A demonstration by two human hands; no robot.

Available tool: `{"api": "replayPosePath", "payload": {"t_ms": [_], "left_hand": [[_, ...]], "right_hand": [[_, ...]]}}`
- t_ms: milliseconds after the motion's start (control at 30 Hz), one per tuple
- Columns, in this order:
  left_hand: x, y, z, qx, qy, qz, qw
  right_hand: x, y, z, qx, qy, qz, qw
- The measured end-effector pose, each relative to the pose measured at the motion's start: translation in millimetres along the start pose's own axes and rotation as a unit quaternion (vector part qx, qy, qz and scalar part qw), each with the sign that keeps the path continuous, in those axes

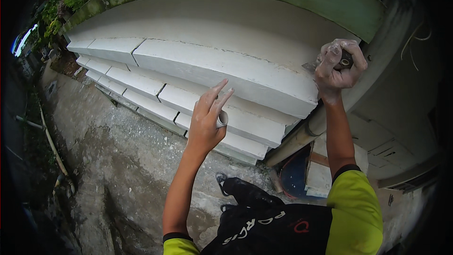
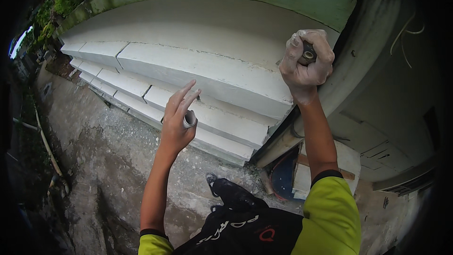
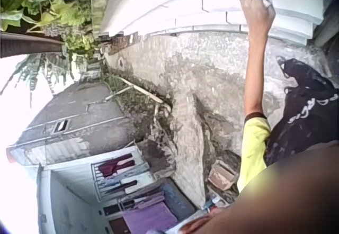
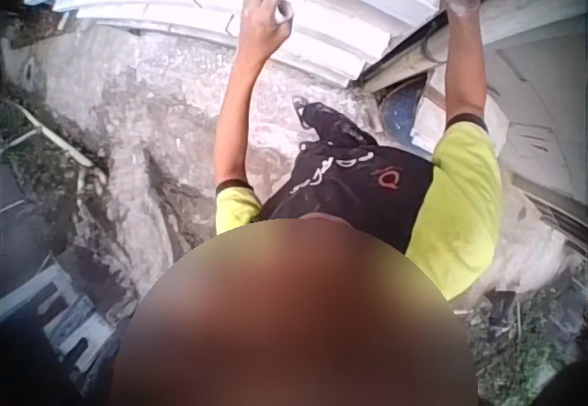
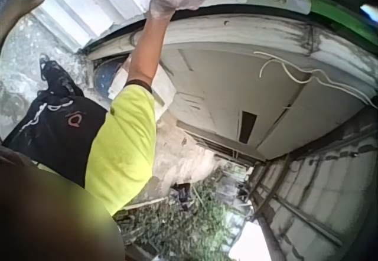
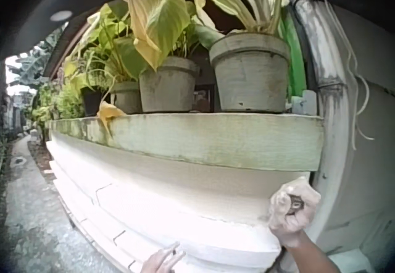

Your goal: Applying putty/filler to a white tiered concrete wall using a scraper.

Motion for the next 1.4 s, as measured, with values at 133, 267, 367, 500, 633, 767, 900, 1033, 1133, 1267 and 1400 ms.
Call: {"api": "replayPosePath", "payload": {"t_ms": [133, 267, 367, 500, 633, 767, 900, 1033, 1133, 1267, 1400], "left_hand": [[23, 23, 0, 0.111, 0.031, 0.011, 0.993], [20, 47, 35, 0.28, 0.04, 0.018, 0.959], [18, 57, 42, 0.27, 0.034, -0.034, 0.962], [10, 66, 48, 0.288, 0.028, -0.036, 0.956], [12, 64, 44, 0.274, 0.021, -0.056, 0.96], [11, 65, 45, 0.272, 0.006, -0.05, 0.961], [12, 66, 40, 0.267, -0.012, -0.056, 0.962], [12, 66, 42, 0.268, -0.014, -0.055, 0.962], [12, 67, 41, 0.272, -0.015, -0.058, 0.96], [11, 69, 43, 0.271, -0.03, -0.052, 0.961], [10, 71, 42, 0.272, -0.029, -0.051, 0.96]], "right_hand": [[3, 3, 8, -0.098, -0.033, 0.041, 0.994], [10, -8, 9, 0.156, 0.05, -0.075, 0.984], [3, -9, -3, -0.05, 0.017, 0.033, 0.998], [7, -16, 2, 0.173, 0.011, -0.027, 0.984], [0, -8, -6, -0.05, 0.046, 0.037, 0.997], [6, -11, 0, 0.112, 0.119, -0.049, 0.985], [-1, -26, 21, -0.094, -0.031, 0.004, 0.995], [-26, -82, 28, 0.151, 0.192, -0.113, 0.963], [-38, -110, 36, 0.09, 0.193, -0.1, 0.972], [-49, -120, 30, 0.064, 0.284, -0.19, 0.937], [-45, -116, 24, 0.13, 0.297, -0.144, 0.935]]}}
Point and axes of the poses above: each hand's wrist, its own x-axis towards the middle knuckle, its own y-axis out of the palm, z = x × y, the point moved 4 cm from there along x, towards the middle knuckle, and after that the axes turned 7 degrees about -z, right-handed, at the moved point
